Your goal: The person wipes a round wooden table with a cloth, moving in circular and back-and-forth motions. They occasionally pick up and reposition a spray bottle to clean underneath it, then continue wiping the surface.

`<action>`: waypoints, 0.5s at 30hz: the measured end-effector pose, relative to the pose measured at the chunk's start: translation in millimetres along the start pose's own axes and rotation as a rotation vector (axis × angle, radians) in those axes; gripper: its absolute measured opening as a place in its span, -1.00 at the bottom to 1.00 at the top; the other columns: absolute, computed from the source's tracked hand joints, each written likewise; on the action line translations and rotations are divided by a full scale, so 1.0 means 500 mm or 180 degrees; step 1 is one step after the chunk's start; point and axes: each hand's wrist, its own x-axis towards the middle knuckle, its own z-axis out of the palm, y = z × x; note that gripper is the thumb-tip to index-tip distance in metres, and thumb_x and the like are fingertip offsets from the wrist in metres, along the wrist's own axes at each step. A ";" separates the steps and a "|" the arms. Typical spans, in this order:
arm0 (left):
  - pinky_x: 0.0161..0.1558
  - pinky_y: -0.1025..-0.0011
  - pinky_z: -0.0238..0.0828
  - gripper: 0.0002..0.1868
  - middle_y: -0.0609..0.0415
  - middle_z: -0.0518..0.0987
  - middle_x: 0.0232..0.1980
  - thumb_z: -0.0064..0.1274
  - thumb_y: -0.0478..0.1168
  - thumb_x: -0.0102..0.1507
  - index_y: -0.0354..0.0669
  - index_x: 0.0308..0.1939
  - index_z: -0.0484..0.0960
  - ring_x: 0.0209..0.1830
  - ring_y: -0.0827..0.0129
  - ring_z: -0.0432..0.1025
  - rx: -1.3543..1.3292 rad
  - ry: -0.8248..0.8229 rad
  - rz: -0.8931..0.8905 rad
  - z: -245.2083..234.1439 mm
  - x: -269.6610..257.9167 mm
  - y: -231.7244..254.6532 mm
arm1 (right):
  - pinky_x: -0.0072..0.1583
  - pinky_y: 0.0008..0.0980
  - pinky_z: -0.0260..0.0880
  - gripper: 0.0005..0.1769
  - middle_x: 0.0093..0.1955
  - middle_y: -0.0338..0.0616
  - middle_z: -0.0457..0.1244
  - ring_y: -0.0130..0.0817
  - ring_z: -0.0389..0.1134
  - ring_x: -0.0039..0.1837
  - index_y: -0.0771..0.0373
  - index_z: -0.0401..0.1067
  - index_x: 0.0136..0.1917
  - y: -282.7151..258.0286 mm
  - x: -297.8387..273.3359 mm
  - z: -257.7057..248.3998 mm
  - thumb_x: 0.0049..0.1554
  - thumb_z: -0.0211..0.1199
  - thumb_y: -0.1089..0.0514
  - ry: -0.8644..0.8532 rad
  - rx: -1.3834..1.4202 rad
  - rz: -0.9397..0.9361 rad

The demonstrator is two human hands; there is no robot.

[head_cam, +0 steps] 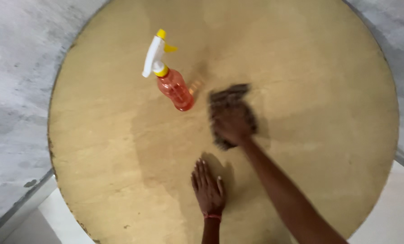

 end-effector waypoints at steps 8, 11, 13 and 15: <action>0.60 -0.03 -0.51 -0.11 -0.20 -0.14 0.70 -0.29 0.19 0.39 -0.38 0.60 -0.06 0.71 -0.05 -0.32 -0.0458 0.0576 0.0197 0.012 -0.010 -0.014 | 0.51 0.35 -0.23 -0.34 0.58 -0.01 0.05 0.23 -0.07 0.62 0.08 0.27 0.48 -0.123 -0.220 -0.113 0.18 0.06 -0.16 -0.0105 0.0675 -0.1202; 0.59 0.00 -0.48 -0.13 -0.14 -0.10 0.70 -0.29 0.18 0.36 -0.35 0.58 -0.02 0.70 0.00 -0.27 -0.0129 0.0298 0.0144 -0.003 -0.004 -0.004 | 0.52 0.34 -0.23 -0.33 0.61 0.02 0.01 0.22 -0.11 0.64 0.08 0.22 0.53 0.051 -0.269 -0.165 0.21 0.00 -0.17 -0.0058 0.0429 -0.0582; 0.59 0.02 -0.45 -0.16 -0.13 -0.08 0.69 -0.30 0.16 0.38 -0.33 0.59 0.00 0.69 0.04 -0.23 -0.0171 0.0233 0.0155 -0.011 0.004 0.001 | 0.53 0.33 -0.24 -0.32 0.63 0.04 -0.02 0.21 -0.13 0.65 0.08 0.19 0.56 0.196 -0.301 -0.202 0.24 -0.04 -0.18 0.0036 0.0196 -0.0032; 0.60 0.04 -0.41 -0.20 -0.11 -0.05 0.68 -0.32 0.13 0.40 -0.31 0.59 0.02 0.69 0.08 -0.20 -0.0190 0.0189 0.0160 -0.017 0.008 0.004 | 0.54 0.32 -0.25 -0.31 0.65 0.05 -0.05 0.20 -0.15 0.67 0.07 0.16 0.59 0.338 -0.336 -0.243 0.27 -0.08 -0.18 0.0154 -0.0044 0.0551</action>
